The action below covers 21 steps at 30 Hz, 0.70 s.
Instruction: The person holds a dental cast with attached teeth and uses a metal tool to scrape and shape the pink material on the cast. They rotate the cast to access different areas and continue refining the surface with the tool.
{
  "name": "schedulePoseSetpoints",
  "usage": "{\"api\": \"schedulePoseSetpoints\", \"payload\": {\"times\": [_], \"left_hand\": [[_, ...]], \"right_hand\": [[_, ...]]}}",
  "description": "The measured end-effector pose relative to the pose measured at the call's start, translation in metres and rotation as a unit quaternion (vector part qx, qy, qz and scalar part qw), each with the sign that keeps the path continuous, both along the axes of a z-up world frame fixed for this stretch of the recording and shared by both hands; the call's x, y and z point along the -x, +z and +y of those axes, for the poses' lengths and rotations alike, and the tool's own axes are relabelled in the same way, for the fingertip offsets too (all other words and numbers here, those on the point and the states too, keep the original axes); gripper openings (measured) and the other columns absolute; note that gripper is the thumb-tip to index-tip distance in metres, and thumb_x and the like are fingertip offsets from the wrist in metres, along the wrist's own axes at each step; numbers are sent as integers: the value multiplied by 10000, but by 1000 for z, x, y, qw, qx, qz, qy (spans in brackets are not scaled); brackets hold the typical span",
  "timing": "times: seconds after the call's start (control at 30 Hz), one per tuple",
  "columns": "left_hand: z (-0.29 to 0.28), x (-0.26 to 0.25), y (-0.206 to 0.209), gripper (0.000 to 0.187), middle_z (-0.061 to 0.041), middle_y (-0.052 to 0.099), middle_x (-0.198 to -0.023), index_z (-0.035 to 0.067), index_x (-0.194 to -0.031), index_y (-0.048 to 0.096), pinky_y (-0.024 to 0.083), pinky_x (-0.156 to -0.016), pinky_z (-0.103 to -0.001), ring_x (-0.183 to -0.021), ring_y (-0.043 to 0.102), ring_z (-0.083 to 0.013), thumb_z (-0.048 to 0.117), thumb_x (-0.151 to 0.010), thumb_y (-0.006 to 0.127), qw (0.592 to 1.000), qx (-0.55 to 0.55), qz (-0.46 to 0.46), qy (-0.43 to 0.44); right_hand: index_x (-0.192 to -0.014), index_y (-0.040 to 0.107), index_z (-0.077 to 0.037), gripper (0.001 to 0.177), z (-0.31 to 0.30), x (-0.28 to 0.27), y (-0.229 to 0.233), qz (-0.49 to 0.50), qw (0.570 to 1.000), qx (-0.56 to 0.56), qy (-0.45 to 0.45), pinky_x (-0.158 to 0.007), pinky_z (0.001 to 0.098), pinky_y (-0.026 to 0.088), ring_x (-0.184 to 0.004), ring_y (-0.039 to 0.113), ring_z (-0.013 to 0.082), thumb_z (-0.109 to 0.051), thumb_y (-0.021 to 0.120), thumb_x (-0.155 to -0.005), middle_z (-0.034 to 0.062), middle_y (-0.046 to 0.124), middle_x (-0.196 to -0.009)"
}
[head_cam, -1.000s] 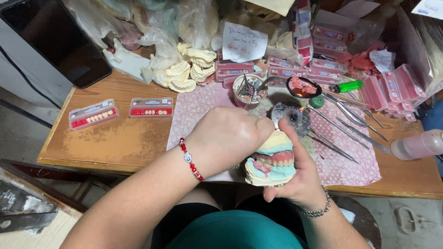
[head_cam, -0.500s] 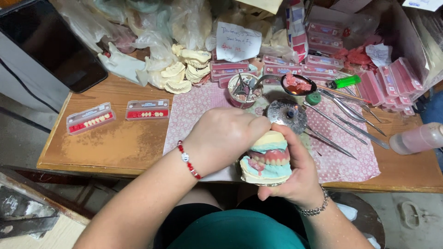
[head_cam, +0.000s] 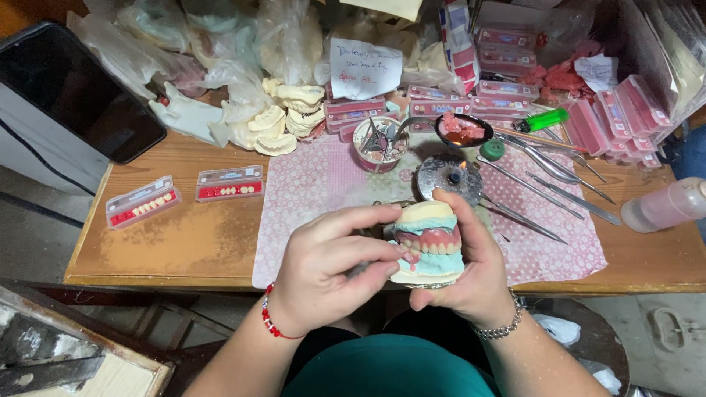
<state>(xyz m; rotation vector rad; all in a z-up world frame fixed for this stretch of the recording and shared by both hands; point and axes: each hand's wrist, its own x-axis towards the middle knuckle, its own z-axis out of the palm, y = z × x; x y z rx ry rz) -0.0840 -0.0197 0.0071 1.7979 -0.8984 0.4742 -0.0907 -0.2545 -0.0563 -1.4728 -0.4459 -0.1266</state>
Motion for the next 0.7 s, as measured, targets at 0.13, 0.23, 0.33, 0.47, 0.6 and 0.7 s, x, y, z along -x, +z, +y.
{"api": "schedulePoseSetpoints", "payload": {"times": [0.13, 0.23, 0.33, 0.47, 0.6, 0.7], "left_hand": [[-3, -1, 1, 88, -190, 692, -1293, 107, -1021, 776, 619, -981, -365, -1108, 762, -291, 153, -957, 736, 1000, 13, -1, 1], [-4, -1, -2, 114, -197, 671, -1317, 99, -1052, 781, 617, -985, -355, -1146, 758, -298, 157, -966, 732, 1000, 11, -10, 1], [-5, -1, -3, 124, -214, 647, -1335, 81, -1069, 778, 604, -1031, -382, -1191, 732, -325, 139, -971, 729, 1000, 26, -7, -8], [-5, -1, -3, 130, -215, 639, -1342, 82, -1083, 778, 604, -1043, -384, -1206, 724, -327, 131, -975, 724, 1000, 26, -13, -4], [-3, -3, -8, 156, -219, 629, -1363, 86, -1131, 766, 615, -1018, -382, -1195, 731, -322, 140, -994, 716, 999, 2, -53, -4], [-1, -4, -9, 166, -205, 630, -1353, 98, -1152, 759, 623, -1009, -404, -1160, 747, -337, 156, -1002, 717, 997, -18, -78, -3]], "right_hand": [[-1567, 374, -9, 1246, 0, 0, 4, -17, 1000, 21, -6, -1168, 345, 461, -1287, 600, 205, -471, 918, -545, 140, 599, -1390], [-1575, 363, -12, 1247, 0, 0, 4, -10, 1000, 5, 3, -1166, 348, 467, -1292, 605, 209, -431, 932, -547, 145, 607, -1397], [-1568, 365, -5, 1221, 0, 0, 6, -16, 1000, 8, 11, -1168, 354, 475, -1297, 613, 215, -429, 929, -573, 156, 613, -1400], [-1556, 388, -10, 1223, 0, 0, 9, -26, 999, 45, -9, -1146, 336, 485, -1258, 630, 193, -491, 905, -557, 143, 644, -1355], [-1543, 411, -13, 1206, -2, -1, 10, -56, 994, 85, -28, -1155, 333, 476, -1258, 631, 183, -519, 890, -559, 125, 646, -1350], [-1541, 413, -18, 1214, -4, -2, 6, -77, 990, 112, -36, -1147, 328, 470, -1247, 629, 185, -563, 873, -559, 121, 631, -1349]]}}
